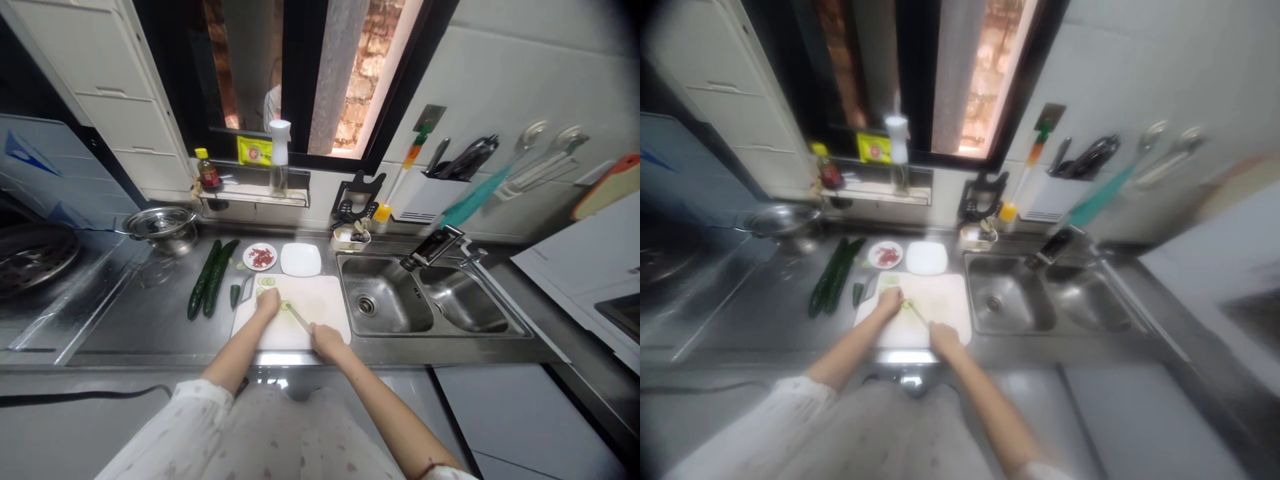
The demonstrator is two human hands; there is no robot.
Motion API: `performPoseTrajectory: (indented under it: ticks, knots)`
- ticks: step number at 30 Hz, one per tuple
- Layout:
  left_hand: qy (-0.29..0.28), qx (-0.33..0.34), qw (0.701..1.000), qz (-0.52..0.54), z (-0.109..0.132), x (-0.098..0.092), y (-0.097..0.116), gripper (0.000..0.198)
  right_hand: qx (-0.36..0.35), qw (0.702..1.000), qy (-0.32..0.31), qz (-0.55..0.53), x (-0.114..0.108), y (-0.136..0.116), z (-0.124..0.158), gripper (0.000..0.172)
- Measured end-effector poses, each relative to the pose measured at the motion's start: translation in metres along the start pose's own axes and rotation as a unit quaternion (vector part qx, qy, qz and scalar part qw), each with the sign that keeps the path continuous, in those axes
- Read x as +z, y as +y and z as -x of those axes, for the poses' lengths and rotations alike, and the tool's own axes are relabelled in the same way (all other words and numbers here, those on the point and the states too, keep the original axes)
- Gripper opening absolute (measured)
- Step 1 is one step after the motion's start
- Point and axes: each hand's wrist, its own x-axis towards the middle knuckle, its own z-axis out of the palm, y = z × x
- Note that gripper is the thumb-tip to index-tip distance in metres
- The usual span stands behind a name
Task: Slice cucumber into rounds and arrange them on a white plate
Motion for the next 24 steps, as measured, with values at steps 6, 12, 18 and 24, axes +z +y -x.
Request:
performPoseTrajectory:
  ticks: [6,12,18,24]
  knots:
    - [0.006,-0.001,1.000,-0.006,0.007,-0.003,0.006,0.018,-0.005,1.000,-0.001,0.000,-0.002,0.005,0.008,0.032]
    - [0.030,0.035,0.999,-0.028,0.023,-0.001,0.008,0.024,0.001,0.997,0.018,-0.073,0.008,0.023,0.016,0.025]
    - [0.054,0.046,0.997,-0.035,0.033,0.004,0.011,0.028,0.091,0.977,0.087,-0.171,0.018,0.039,0.013,0.025]
    - [0.042,0.025,0.999,-0.019,0.030,0.002,0.015,0.026,0.125,0.973,0.108,-0.162,0.015,0.035,0.002,0.026]
